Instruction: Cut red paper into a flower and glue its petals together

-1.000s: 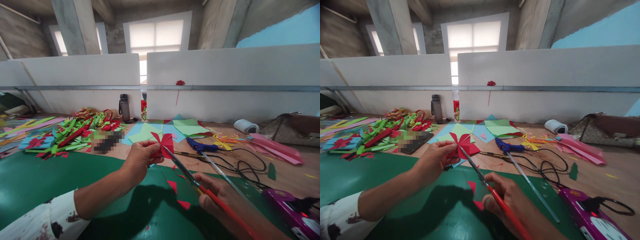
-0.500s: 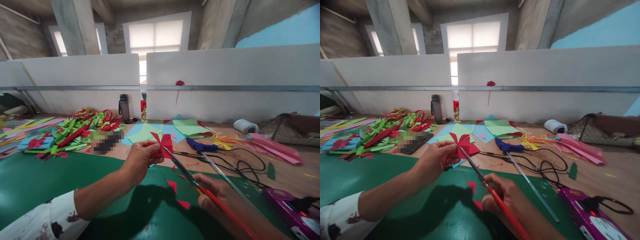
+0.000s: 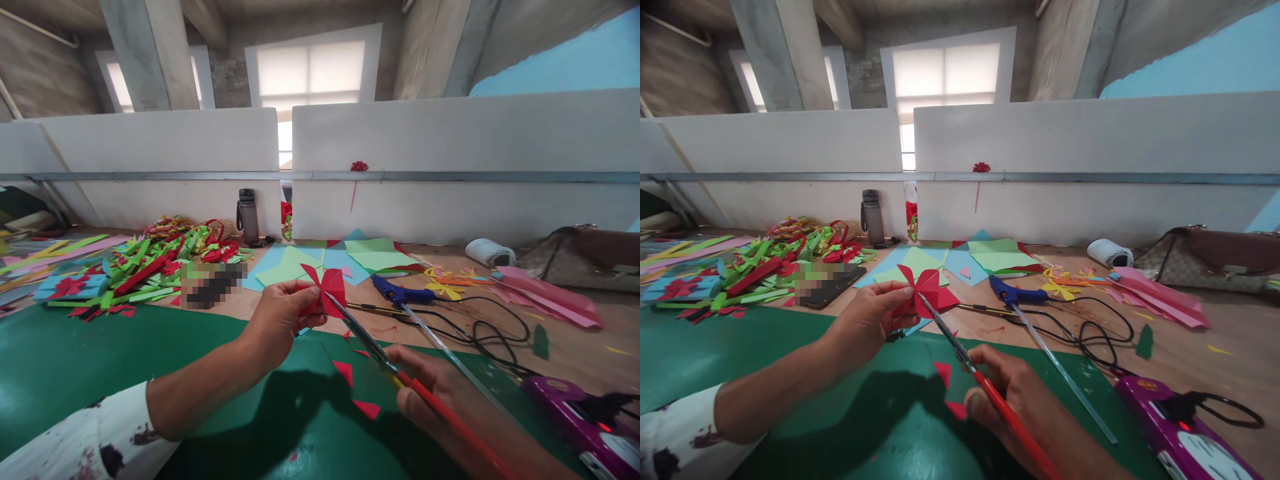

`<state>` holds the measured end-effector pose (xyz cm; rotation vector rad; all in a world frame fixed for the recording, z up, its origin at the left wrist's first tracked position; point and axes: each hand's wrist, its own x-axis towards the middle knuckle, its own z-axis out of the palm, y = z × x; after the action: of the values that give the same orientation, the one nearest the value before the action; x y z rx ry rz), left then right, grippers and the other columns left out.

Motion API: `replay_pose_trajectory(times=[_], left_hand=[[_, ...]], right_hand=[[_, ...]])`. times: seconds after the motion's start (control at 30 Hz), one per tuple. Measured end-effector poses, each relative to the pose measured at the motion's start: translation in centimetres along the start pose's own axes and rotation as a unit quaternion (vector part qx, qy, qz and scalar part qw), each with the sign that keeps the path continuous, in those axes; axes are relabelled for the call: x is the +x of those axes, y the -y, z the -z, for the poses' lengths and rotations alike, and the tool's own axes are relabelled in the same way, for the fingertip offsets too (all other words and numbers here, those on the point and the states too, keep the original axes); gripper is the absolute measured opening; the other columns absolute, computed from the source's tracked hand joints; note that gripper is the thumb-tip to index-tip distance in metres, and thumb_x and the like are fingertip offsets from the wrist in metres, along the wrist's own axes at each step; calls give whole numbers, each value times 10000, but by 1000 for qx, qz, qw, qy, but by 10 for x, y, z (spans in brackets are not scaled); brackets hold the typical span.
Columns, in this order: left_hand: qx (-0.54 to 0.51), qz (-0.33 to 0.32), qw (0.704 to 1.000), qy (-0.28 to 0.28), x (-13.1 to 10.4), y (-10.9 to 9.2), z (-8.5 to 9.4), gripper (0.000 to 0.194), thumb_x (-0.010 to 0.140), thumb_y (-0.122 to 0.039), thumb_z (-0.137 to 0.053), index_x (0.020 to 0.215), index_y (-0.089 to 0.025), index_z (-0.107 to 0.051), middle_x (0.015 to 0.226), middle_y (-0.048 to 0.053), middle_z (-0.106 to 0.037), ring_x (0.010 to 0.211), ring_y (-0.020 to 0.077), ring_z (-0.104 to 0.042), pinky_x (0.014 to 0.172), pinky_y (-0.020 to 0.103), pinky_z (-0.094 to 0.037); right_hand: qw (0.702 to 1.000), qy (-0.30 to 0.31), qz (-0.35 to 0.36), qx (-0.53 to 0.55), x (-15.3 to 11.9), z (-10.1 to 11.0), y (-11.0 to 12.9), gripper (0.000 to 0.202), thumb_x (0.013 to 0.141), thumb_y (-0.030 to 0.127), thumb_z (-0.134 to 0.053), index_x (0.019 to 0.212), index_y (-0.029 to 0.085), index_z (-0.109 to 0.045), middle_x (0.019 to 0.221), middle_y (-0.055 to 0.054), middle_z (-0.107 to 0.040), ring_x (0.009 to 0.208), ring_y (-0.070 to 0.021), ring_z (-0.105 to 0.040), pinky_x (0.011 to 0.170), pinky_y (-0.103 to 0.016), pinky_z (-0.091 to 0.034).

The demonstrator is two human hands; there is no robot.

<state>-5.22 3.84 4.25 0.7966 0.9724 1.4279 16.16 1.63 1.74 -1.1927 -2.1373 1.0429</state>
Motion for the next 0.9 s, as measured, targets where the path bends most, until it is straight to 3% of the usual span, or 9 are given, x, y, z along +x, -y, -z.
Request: replay_pose_trajectory(times=[0.27,0.4,0.57,0.73,0.9], left_hand=[[4,4,1000,-6,0,0,-1,59,761,-93,-603,706,-95,-581,599,41,-634,525,115,-613,537,229,-527],[2,6,1000,-7,-1,1,-1,45,747,-94,-615,725,-100,-577,629,53,-644,566,131,-627,551,237,-529],[9,3,1000,-2,0,2,-1,55,728,-105,-633,739,-100,-579,653,64,-647,587,144,-633,571,253,-531],[16,-13,1000,-6,2,-3,0,61,725,-111,-632,738,-110,-572,623,37,-627,555,129,-614,558,258,-531],[24,-35,999,8,12,-16,12,121,690,-125,-661,742,-131,-552,664,44,-647,600,153,-635,570,284,-541]], right_hand=[[999,18,-25,31,0,1,6,496,715,683,-449,835,208,-530,581,50,-400,505,-102,-266,470,-224,-272],[999,8,-33,38,1,0,4,486,706,684,-468,815,213,-514,594,40,-438,513,-105,-283,472,-223,-276],[998,26,-22,53,1,-1,1,505,699,701,-462,806,209,-505,580,57,-371,501,-96,-233,443,-218,-236],[999,33,12,17,3,0,-8,385,739,579,-506,894,230,-555,584,35,-442,493,-108,-333,436,-210,-316],[998,42,41,-5,3,5,-19,446,735,581,-511,984,221,-599,582,10,-519,479,-120,-433,419,-204,-381]])
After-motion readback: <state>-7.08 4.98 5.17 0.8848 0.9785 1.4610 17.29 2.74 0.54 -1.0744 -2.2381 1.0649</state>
